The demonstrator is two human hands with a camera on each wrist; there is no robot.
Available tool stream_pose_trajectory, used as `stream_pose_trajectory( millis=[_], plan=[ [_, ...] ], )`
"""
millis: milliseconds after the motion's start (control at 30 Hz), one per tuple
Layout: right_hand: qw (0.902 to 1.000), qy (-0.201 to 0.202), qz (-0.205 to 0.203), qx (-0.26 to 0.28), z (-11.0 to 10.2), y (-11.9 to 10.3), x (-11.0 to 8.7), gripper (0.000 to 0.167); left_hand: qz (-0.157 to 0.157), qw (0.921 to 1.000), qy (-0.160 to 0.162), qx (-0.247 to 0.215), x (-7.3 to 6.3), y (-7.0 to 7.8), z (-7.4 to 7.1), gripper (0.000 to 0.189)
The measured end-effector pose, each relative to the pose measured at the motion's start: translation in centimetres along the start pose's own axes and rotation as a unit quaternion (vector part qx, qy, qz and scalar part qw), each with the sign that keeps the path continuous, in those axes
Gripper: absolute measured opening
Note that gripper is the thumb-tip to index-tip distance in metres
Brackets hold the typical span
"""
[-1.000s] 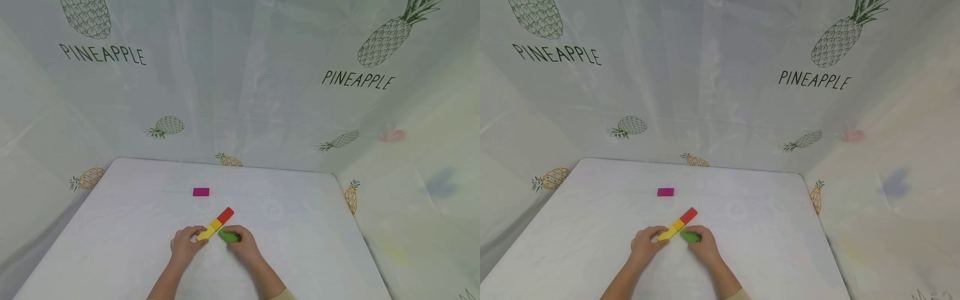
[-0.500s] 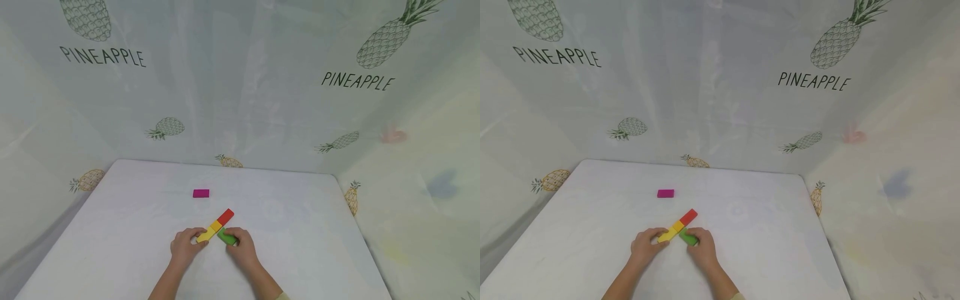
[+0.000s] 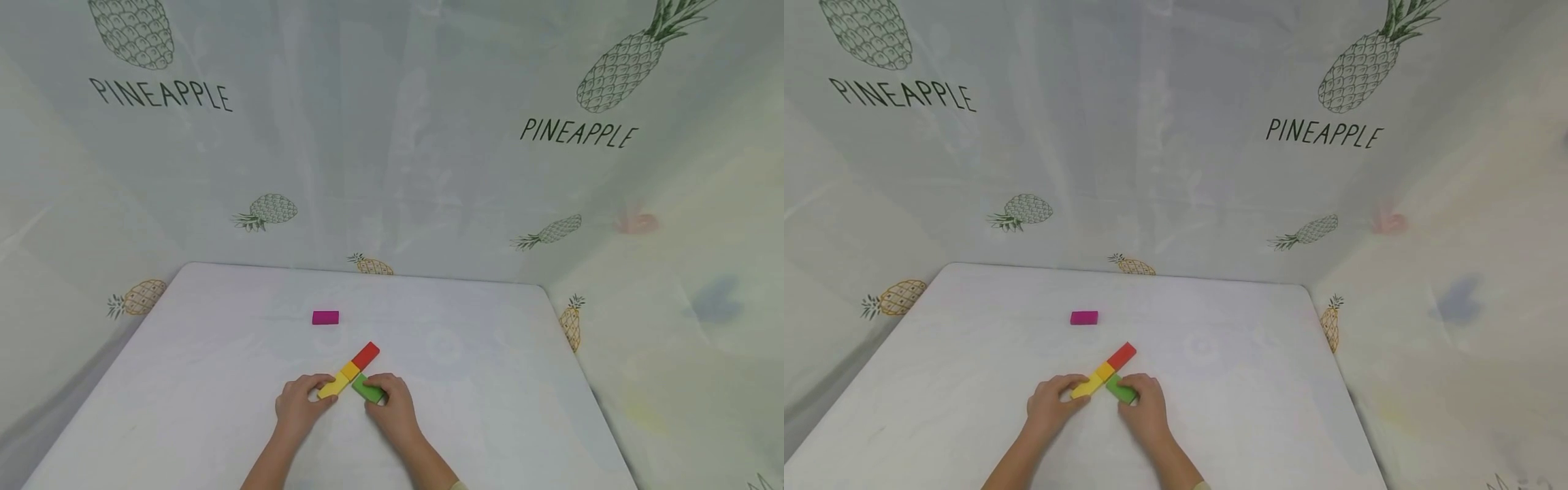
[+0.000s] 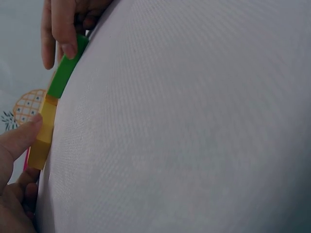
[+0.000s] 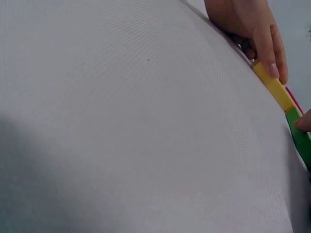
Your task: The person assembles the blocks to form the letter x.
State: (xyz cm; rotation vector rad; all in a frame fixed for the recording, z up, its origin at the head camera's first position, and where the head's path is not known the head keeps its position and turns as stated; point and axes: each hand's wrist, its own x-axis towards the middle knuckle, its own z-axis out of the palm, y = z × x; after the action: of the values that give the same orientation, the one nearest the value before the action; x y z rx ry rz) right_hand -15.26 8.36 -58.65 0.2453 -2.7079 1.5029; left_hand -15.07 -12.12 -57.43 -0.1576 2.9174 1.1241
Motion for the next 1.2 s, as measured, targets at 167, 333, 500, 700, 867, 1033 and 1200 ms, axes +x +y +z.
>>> stream_pose_trajectory(
  millis=[167,333,500,700,867,1033,1200],
  plan=[
    [0.9998,0.011,0.008,0.016,-0.08,-0.11,-0.14,0.031,-0.002,1.0,-0.003,0.004,0.03,0.13,-0.07,0.034],
    [0.9989,0.016,0.028,0.034,-0.21,-0.2,-0.18,0.033,-0.006,0.9999,-0.006,0.006,0.07,0.19,-0.11,0.035],
    [0.9983,0.012,0.043,0.039,-0.42,-0.3,-0.21,0.03,-0.01,0.9999,-0.008,0.003,0.11,0.15,-0.1,0.035],
    [0.9983,0.012,0.046,0.035,-0.61,-0.28,-0.23,0.029,-0.013,0.9999,-0.009,0.003,0.13,0.18,-0.03,0.035],
    [0.9981,0.013,0.048,0.035,-0.51,-0.34,-0.12,0.028,-0.011,0.9999,-0.01,0.004,0.13,-0.05,-0.06,0.035],
    [0.9984,0.018,0.043,0.031,-0.48,-0.34,-0.13,0.028,-0.009,0.9999,-0.012,0.0,0.1,0.02,-0.18,0.035],
    [0.9986,0.018,0.041,0.028,-0.45,-0.28,-0.16,0.028,-0.011,0.9997,-0.02,-0.005,-0.03,0.25,-0.54,0.034]
  ],
)
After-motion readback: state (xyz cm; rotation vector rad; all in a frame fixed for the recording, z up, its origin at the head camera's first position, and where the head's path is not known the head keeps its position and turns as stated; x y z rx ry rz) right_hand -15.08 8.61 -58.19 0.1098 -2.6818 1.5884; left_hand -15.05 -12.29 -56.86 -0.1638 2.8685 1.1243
